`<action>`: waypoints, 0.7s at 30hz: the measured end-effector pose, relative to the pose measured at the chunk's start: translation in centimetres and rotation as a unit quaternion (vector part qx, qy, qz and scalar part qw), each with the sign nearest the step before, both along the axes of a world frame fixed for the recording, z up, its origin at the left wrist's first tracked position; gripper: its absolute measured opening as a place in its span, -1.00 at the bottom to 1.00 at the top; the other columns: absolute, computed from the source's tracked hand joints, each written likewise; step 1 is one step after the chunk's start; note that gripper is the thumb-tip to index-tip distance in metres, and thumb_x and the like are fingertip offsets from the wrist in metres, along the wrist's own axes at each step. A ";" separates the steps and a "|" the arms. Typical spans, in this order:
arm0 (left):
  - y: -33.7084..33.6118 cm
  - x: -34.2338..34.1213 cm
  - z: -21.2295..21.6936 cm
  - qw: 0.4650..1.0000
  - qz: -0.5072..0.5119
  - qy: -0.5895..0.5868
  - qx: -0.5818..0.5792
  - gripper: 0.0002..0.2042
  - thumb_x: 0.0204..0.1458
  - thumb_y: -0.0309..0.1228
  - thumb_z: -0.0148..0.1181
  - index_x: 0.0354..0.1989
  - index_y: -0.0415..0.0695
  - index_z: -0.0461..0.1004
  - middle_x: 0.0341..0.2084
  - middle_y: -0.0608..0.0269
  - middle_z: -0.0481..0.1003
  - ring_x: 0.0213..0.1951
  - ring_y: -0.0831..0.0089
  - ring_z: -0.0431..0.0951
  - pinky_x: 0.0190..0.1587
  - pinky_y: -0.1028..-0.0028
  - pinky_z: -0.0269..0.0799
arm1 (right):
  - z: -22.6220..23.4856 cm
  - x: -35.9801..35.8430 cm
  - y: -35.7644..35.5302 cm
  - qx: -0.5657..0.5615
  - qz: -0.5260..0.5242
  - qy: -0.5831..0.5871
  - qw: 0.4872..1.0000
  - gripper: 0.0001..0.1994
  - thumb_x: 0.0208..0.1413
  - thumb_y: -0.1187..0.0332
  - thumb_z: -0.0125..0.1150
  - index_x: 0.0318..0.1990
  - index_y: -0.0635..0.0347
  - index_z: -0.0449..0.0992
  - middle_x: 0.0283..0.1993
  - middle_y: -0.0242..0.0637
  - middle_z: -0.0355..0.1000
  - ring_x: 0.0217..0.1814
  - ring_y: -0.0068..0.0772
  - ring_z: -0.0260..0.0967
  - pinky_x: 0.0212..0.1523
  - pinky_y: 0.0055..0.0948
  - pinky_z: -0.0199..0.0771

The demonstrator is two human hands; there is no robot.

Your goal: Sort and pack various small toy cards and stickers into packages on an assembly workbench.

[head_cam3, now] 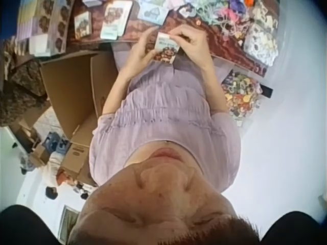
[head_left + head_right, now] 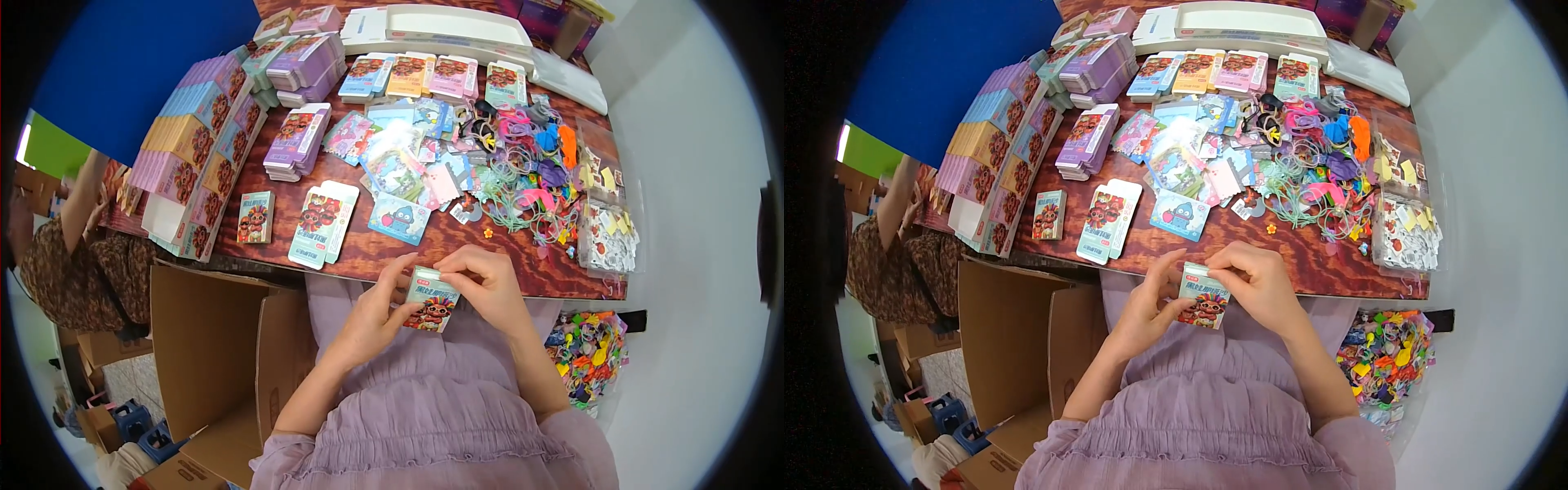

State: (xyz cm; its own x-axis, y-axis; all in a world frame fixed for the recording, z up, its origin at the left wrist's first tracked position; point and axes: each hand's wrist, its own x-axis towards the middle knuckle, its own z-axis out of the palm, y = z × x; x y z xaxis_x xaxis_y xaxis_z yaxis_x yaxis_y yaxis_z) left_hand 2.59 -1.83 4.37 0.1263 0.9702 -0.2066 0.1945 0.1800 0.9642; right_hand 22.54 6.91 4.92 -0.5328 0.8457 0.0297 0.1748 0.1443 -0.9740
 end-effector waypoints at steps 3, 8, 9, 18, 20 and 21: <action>-0.3 0.1 -0.2 1.000 0.016 -0.008 0.010 -0.31 0.13 -0.70 0.15 0.42 -0.07 0.03 -0.10 0.13 0.45 -0.16 0.39 0.57 -0.20 0.46 0.52 | 0.1 0.5 -0.5 0.036 0.014 -0.002 0.999 -0.84 0.06 0.63 0.25 -0.19 0.36 0.62 -0.11 -0.17 0.58 -0.17 -0.41 0.55 -0.20 -0.50 0.52; -0.3 0.3 -0.7 0.992 -0.033 0.054 0.111 -0.42 0.11 -0.71 0.13 0.34 -0.12 0.21 -0.06 0.14 0.44 -0.14 0.40 0.55 -0.15 0.45 0.51 | 0.2 1.0 -1.6 0.167 0.015 -0.051 0.985 -0.79 0.04 0.66 0.24 -0.15 0.34 0.62 -0.05 -0.17 0.57 -0.09 -0.33 0.54 -0.12 -0.45 0.52; -0.3 0.3 -0.7 0.992 -0.033 0.054 0.111 -0.42 0.11 -0.71 0.13 0.34 -0.12 0.21 -0.06 0.14 0.44 -0.14 0.40 0.55 -0.15 0.45 0.51 | -0.1 1.0 -2.0 0.166 0.014 -0.051 0.985 -0.79 0.04 0.66 0.24 -0.15 0.34 0.62 -0.05 -0.17 0.57 -0.09 -0.33 0.54 -0.12 -0.45 0.52; -0.7 1.1 -1.1 0.995 -0.030 0.019 0.091 -0.49 0.11 -0.70 0.12 0.27 -0.14 0.31 0.00 0.14 0.45 -0.17 0.41 0.54 -0.13 0.44 0.49 | -2.7 0.7 -5.2 0.048 -0.111 0.075 0.990 -0.82 0.11 0.65 0.22 -0.14 0.33 0.59 -0.02 -0.09 0.54 -0.02 -0.32 0.50 -0.03 -0.44 0.49; -0.6 0.8 -1.2 0.993 -0.045 0.023 0.104 -0.49 0.11 -0.70 0.12 0.28 -0.14 0.31 0.03 0.14 0.45 -0.18 0.42 0.54 -0.14 0.45 0.48 | -2.6 0.7 -5.4 0.056 -0.099 0.092 0.989 -0.81 0.11 0.64 0.22 -0.12 0.34 0.58 -0.01 -0.10 0.52 0.00 -0.33 0.48 -0.01 -0.45 0.47; -0.7 0.9 -1.1 0.993 -0.046 0.022 0.105 -0.49 0.11 -0.70 0.12 0.28 -0.14 0.31 0.03 0.14 0.45 -0.18 0.42 0.54 -0.14 0.45 0.48 | -2.9 0.9 -5.7 0.057 -0.100 0.092 0.989 -0.81 0.11 0.64 0.22 -0.12 0.34 0.58 -0.01 -0.10 0.52 0.00 -0.33 0.48 -0.01 -0.45 0.47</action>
